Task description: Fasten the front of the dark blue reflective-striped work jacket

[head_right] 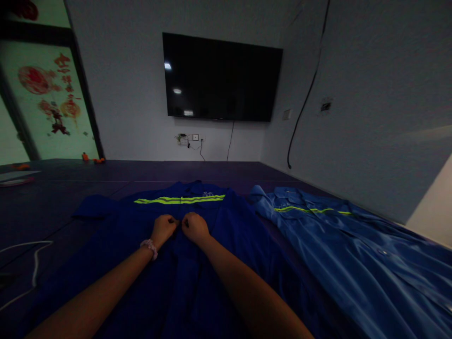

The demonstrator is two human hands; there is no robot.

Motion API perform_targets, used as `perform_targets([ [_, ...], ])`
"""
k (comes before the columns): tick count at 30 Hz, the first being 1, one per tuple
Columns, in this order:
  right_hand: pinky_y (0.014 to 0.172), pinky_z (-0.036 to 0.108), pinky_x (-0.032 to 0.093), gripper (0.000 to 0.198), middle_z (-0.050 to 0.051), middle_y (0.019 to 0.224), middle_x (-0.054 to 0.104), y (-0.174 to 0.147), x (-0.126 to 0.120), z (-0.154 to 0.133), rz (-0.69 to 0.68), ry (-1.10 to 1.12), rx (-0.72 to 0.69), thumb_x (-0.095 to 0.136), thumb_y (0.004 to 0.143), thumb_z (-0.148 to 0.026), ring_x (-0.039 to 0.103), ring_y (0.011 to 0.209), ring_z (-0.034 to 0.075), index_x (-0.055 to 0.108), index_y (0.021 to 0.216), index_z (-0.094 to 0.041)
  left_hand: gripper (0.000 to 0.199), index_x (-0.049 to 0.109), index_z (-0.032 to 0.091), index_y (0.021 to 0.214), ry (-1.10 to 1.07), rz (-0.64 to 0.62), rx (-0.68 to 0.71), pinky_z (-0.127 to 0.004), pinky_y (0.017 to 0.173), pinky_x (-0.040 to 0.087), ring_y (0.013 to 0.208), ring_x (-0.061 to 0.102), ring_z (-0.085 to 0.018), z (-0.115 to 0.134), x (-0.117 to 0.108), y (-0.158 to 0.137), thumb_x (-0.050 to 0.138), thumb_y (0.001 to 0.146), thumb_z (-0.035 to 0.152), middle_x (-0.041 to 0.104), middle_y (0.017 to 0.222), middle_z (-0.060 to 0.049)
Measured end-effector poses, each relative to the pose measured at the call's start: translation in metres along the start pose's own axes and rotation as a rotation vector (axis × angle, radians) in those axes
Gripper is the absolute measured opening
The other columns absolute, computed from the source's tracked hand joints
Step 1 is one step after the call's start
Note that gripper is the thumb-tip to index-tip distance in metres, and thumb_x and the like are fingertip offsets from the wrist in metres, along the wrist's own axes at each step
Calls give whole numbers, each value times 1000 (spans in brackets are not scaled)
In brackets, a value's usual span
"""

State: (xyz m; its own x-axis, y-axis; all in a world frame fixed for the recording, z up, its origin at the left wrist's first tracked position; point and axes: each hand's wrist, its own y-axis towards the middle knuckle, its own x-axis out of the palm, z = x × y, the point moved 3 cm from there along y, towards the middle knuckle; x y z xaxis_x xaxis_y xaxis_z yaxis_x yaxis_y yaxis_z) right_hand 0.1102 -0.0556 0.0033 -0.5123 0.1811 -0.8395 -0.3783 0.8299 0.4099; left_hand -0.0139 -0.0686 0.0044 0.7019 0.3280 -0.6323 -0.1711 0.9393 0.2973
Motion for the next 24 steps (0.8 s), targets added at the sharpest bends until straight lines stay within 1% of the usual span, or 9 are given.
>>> perform_targets([
  [8, 68, 21, 37, 14, 3, 86, 62, 0, -1, -1, -15, -9, 9, 48, 75, -17, 55, 81, 13, 62, 80, -18, 12, 63, 14, 59, -12, 0, 18, -21, 54, 36, 55, 57, -13, -2, 2, 0, 56, 67, 19, 59, 49, -1],
  [15, 68, 21, 38, 19, 3, 91, 62, -2, -1, -3, -33, -11, 6, 48, 77, -19, 55, 82, 13, 62, 89, -20, 13, 63, 14, 59, -19, -9, 39, -21, 54, 36, 56, 57, -13, -2, 1, -2, 55, 68, 19, 59, 50, -1],
  [24, 70, 22, 38, 16, 3, 92, 61, -1, -1, -3, -38, -17, 15, 47, 79, -21, 55, 85, 14, 62, 86, -21, 15, 61, 15, 59, -25, -18, 55, -20, 52, 36, 56, 56, -12, 0, -1, -4, 53, 71, 21, 61, 56, -1],
])
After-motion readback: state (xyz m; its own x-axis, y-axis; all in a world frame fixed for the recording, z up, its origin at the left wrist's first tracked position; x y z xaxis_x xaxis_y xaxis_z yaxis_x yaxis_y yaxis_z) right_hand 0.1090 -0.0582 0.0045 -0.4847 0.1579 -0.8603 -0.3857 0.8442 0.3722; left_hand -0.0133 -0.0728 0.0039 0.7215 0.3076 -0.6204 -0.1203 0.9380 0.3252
